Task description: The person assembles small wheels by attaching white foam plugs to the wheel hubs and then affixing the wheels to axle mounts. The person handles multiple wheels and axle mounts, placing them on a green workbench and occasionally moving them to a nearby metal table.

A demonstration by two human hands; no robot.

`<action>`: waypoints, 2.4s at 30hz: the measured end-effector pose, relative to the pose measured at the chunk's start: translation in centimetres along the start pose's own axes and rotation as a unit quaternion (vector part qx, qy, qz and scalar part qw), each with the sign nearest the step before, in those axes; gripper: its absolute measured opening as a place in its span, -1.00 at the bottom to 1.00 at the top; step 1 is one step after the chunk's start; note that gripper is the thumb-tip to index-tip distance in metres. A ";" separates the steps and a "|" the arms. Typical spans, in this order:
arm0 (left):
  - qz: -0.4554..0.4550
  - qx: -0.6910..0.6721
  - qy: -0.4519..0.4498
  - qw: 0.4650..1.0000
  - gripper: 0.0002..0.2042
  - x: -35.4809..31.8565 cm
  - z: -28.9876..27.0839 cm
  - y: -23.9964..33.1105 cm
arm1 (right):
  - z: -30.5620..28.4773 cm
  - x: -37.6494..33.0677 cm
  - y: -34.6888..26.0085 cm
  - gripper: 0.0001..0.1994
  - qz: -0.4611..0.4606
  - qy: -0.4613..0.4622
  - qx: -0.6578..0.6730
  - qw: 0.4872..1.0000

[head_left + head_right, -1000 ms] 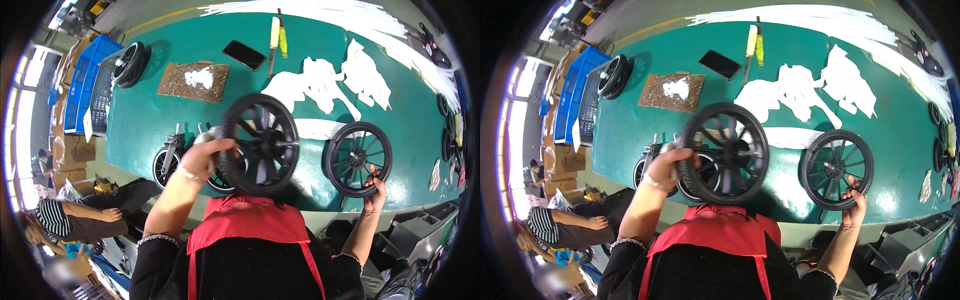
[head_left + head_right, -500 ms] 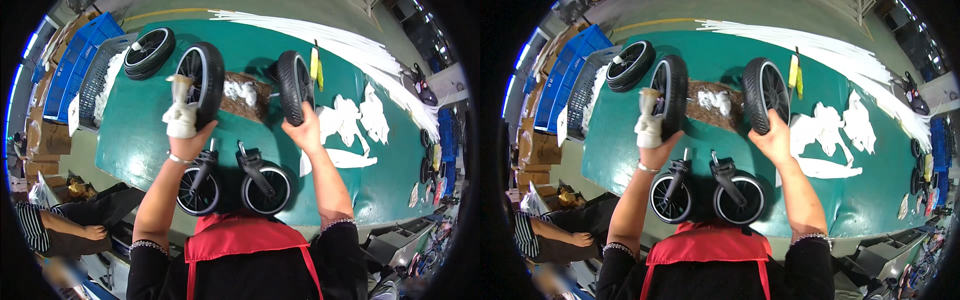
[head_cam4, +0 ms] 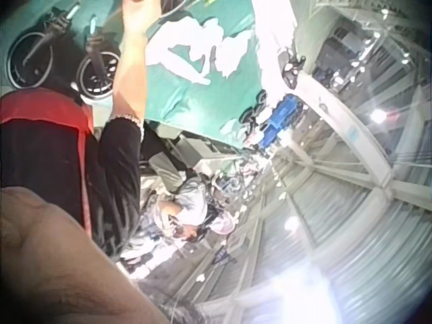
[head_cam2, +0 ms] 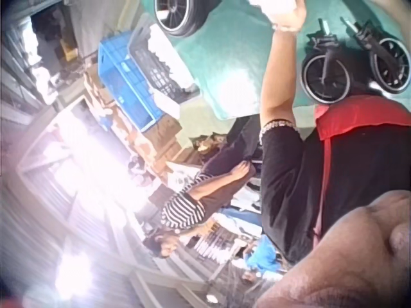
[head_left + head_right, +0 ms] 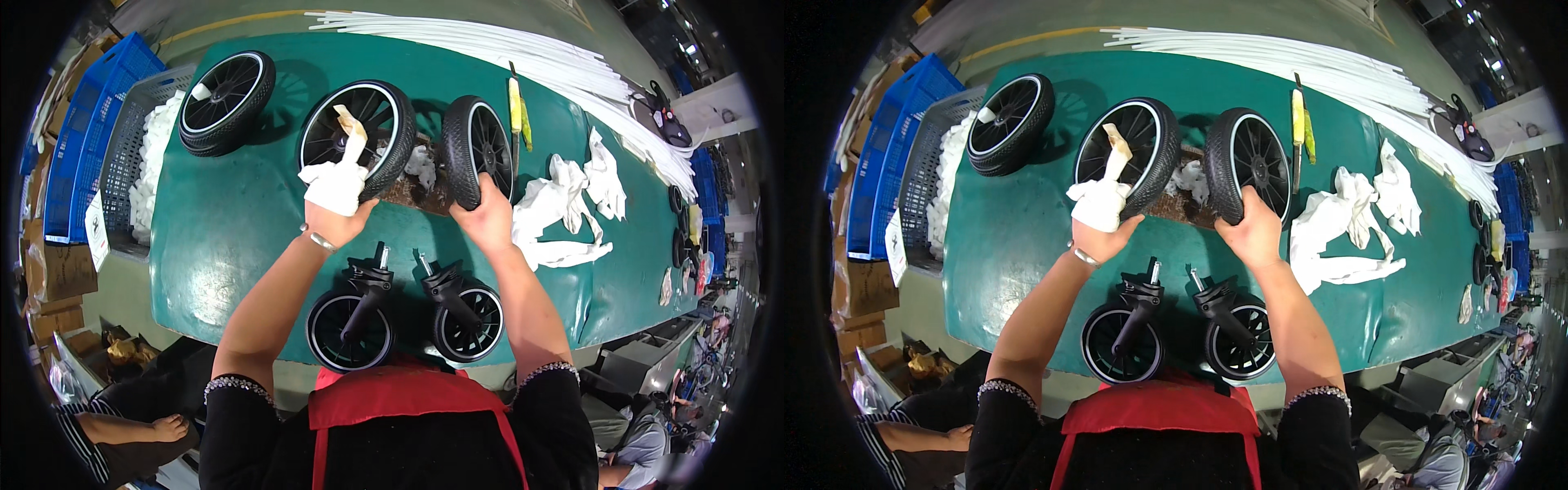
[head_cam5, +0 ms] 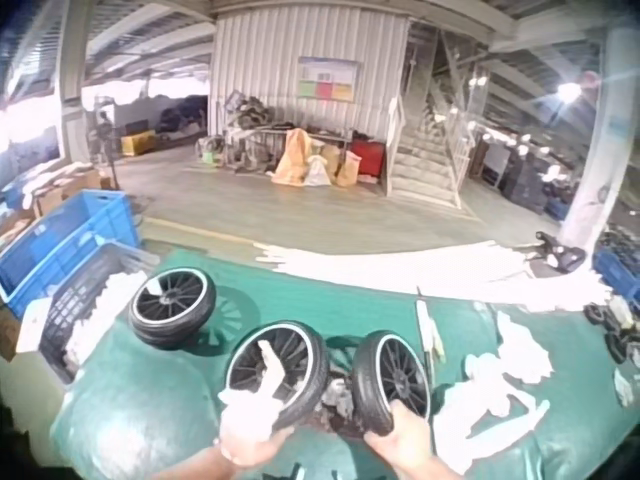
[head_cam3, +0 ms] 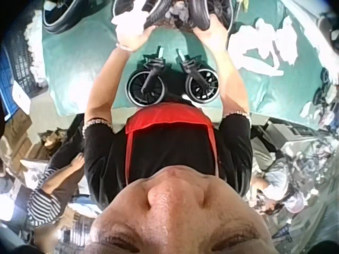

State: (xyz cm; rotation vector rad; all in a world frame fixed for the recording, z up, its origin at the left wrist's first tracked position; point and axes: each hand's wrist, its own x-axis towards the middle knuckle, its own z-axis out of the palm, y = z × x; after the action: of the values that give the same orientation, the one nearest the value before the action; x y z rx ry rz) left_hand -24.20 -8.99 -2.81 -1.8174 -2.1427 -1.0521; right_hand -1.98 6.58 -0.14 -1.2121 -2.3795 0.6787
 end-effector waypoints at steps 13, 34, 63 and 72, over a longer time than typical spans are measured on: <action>-0.191 -0.177 0.092 0.961 -0.49 -2.0 -9.1 0.6 | -3.0 -3.7 -1.0 -0.71 0.023 0.075 0.093 0.993; -0.512 -0.659 0.142 0.533 -0.66 -23.3 -12.3 -6.1 | -15.2 -30.1 23.2 -0.80 0.391 0.320 0.674 0.538; -0.559 -0.322 0.129 0.753 -0.76 -17.0 -1.6 34.7 | -22.5 0.4 46.8 -0.59 0.204 0.022 -0.242 0.948; -0.496 -0.320 0.084 0.803 -0.68 -16.1 -3.5 36.7 | -28.0 -13.7 33.6 -0.64 0.091 0.001 0.067 0.994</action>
State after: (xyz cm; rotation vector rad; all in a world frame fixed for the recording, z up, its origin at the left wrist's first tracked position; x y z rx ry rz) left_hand 12.29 -23.23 6.54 -0.4715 -2.8407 -2.2405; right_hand 41.98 19.27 1.62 -1.3790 -2.2008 0.8800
